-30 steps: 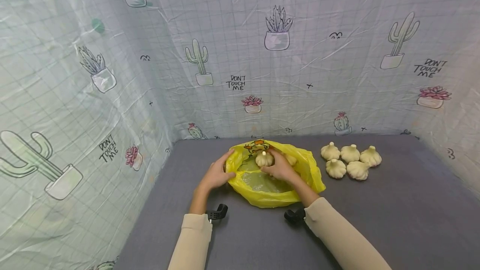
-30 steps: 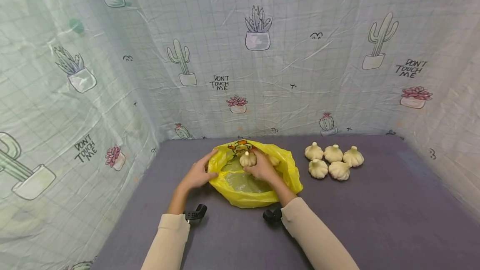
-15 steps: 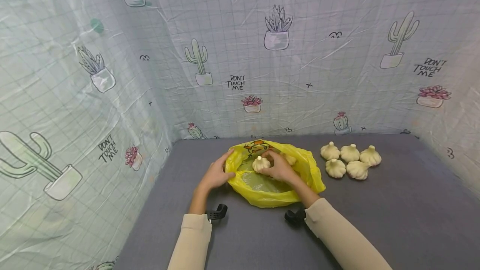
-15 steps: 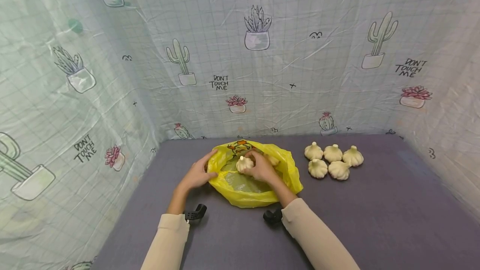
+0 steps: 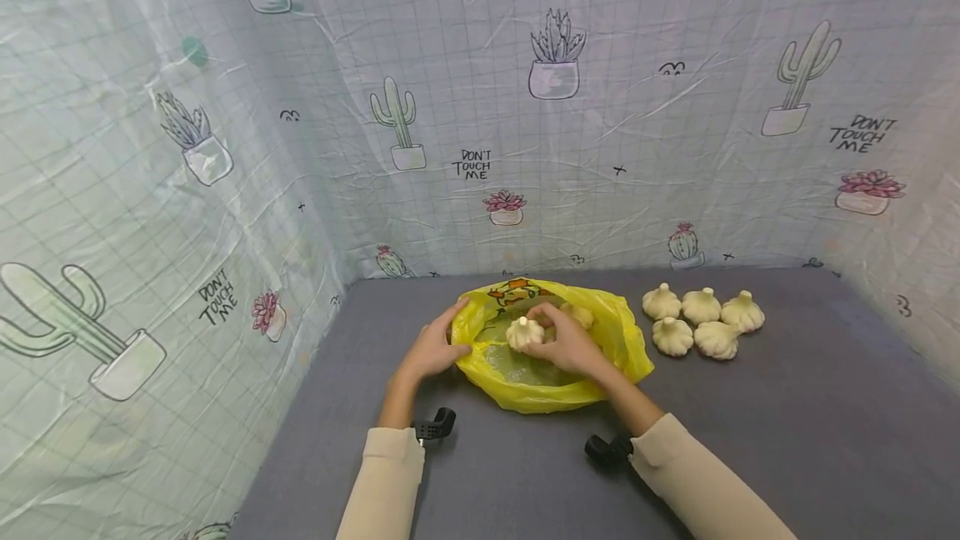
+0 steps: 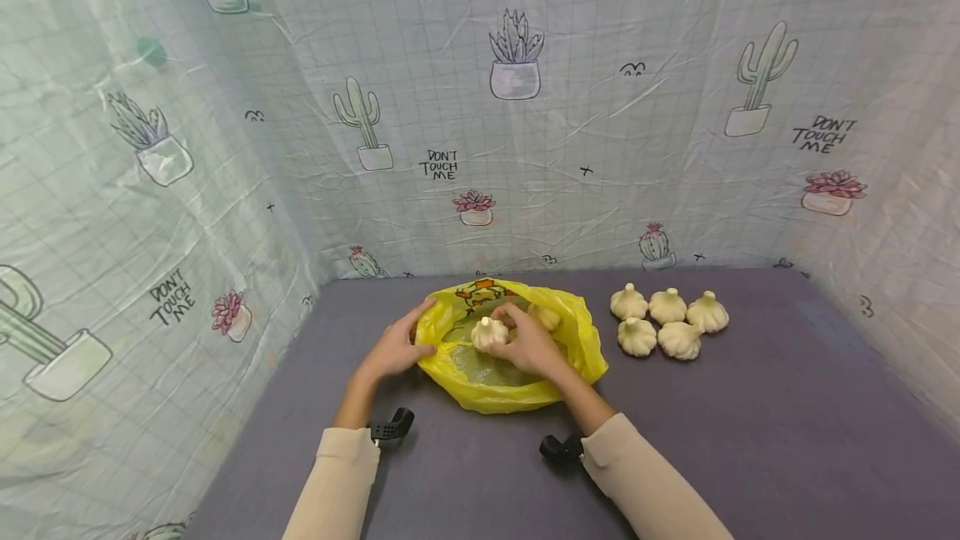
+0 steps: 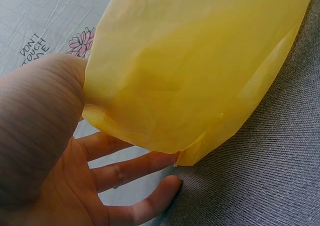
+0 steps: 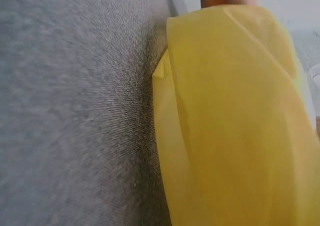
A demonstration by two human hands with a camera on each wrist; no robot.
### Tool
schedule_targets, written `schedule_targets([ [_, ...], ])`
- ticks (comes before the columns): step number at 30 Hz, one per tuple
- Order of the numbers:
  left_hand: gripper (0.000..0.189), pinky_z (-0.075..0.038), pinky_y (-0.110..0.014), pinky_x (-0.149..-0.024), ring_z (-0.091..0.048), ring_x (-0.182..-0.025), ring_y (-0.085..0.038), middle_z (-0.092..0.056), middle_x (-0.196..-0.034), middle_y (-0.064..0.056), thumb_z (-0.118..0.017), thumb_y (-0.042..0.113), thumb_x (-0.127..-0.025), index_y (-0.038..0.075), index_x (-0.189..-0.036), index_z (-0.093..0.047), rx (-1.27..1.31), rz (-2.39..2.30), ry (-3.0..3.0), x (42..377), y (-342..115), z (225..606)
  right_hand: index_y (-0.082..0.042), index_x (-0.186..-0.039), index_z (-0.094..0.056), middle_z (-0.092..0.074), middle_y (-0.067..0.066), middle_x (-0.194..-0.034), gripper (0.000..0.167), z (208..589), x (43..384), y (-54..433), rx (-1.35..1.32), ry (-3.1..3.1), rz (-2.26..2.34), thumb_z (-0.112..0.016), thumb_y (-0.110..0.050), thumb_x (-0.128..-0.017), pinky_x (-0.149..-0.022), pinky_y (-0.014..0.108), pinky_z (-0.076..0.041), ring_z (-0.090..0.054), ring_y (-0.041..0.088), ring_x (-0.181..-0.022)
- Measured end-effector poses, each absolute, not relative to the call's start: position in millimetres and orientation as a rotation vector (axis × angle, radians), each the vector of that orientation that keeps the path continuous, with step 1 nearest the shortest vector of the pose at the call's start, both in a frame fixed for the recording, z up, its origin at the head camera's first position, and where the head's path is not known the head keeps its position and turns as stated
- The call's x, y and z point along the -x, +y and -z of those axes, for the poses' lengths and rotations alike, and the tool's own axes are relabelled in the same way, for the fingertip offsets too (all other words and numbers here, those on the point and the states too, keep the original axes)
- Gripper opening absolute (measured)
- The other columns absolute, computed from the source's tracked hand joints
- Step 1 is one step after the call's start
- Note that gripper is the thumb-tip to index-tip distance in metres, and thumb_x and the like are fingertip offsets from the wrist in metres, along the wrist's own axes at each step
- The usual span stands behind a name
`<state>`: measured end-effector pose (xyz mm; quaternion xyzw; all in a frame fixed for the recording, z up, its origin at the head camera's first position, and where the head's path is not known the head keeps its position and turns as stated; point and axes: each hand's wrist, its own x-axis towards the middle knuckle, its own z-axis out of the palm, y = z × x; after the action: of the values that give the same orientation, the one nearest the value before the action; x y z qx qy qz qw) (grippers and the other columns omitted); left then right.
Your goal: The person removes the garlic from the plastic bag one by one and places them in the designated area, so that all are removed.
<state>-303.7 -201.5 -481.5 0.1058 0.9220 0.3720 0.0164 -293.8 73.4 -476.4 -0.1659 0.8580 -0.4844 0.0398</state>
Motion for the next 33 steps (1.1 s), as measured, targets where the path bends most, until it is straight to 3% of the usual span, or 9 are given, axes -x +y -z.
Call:
schedule_targets([
  [2,0.087,-0.052,-0.04,-0.089,-0.063,-0.105,-0.022,-0.052,-0.154,-0.012,-0.074,0.017,-0.083,0.034,-0.16,-0.037,-0.33,-1.163,2.864,304,-201,481,-0.012,-0.128,-0.059,-0.064,0.02,-0.122,0.047,474,289,76,0.507,2.605,1.499,-0.082,-0.014,-0.087,-0.069,0.03,-0.055,-0.066,0.017,-0.079],
  [9,0.087,-0.051,-0.042,-0.091,-0.062,-0.109,-0.025,-0.05,-0.157,-0.011,-0.073,0.017,-0.083,0.033,-0.16,-0.035,-0.347,-1.156,2.866,302,-202,482,-0.014,-0.128,-0.059,-0.063,0.021,-0.126,0.046,468,273,85,0.58,2.608,1.486,-0.081,-0.017,-0.087,-0.067,0.029,-0.054,-0.066,0.015,-0.078],
  [13,0.087,-0.051,-0.042,-0.092,-0.061,-0.116,-0.025,-0.047,-0.159,-0.01,-0.072,0.018,-0.084,0.033,-0.161,-0.034,-0.33,-1.14,2.853,299,-203,483,-0.014,-0.128,-0.059,-0.064,0.019,-0.116,0.047,463,264,89,0.649,2.575,1.486,-0.081,-0.017,-0.087,-0.059,0.027,-0.051,-0.061,0.012,-0.067],
  [16,0.087,-0.05,-0.041,-0.09,-0.062,-0.113,-0.026,-0.047,-0.159,-0.01,-0.072,0.019,-0.084,0.034,-0.161,-0.034,-0.329,-1.157,2.838,299,-202,483,-0.012,-0.127,-0.058,-0.065,0.02,-0.116,0.046,459,258,93,0.685,2.563,1.505,-0.08,-0.016,-0.087,-0.057,0.026,-0.05,-0.06,0.012,-0.063],
  [20,0.087,-0.05,-0.04,-0.086,-0.062,-0.103,-0.024,-0.047,-0.159,-0.009,-0.072,0.018,-0.084,0.035,-0.161,-0.034,-0.328,-1.168,2.835,300,-202,483,-0.013,-0.127,-0.059,-0.064,0.022,-0.124,0.046,452,252,99,0.705,2.583,1.494,-0.081,-0.016,-0.087,-0.059,0.027,-0.052,-0.062,0.014,-0.066],
  [24,0.087,-0.05,-0.039,-0.089,-0.061,-0.107,-0.021,-0.046,-0.16,-0.008,-0.072,0.018,-0.084,0.036,-0.16,-0.034,-0.326,-1.153,2.852,301,-202,482,-0.014,-0.128,-0.06,-0.063,0.022,-0.123,0.046,448,247,106,0.716,2.596,1.476,-0.081,-0.017,-0.087,-0.059,0.028,-0.052,-0.063,0.014,-0.068],
  [30,0.087,-0.051,-0.039,-0.087,-0.062,-0.099,-0.021,-0.049,-0.157,-0.009,-0.072,0.017,-0.084,0.033,-0.161,-0.035,-0.338,-1.166,2.85,302,-202,481,-0.016,-0.126,-0.061,-0.065,0.022,-0.12,0.046,440,239,117,0.746,2.632,1.482,-0.082,-0.015,-0.086,-0.059,0.028,-0.053,-0.065,0.012,-0.067],
  [33,0.087,-0.051,-0.04,-0.089,-0.061,-0.104,-0.021,-0.049,-0.158,-0.009,-0.072,0.018,-0.083,0.033,-0.16,-0.035,-0.336,-1.159,2.861,302,-201,481,-0.016,-0.127,-0.061,-0.065,0.022,-0.12,0.046,435,234,121,0.762,2.619,1.494,-0.081,-0.015,-0.086,-0.061,0.028,-0.055,-0.066,0.012,-0.067],
])
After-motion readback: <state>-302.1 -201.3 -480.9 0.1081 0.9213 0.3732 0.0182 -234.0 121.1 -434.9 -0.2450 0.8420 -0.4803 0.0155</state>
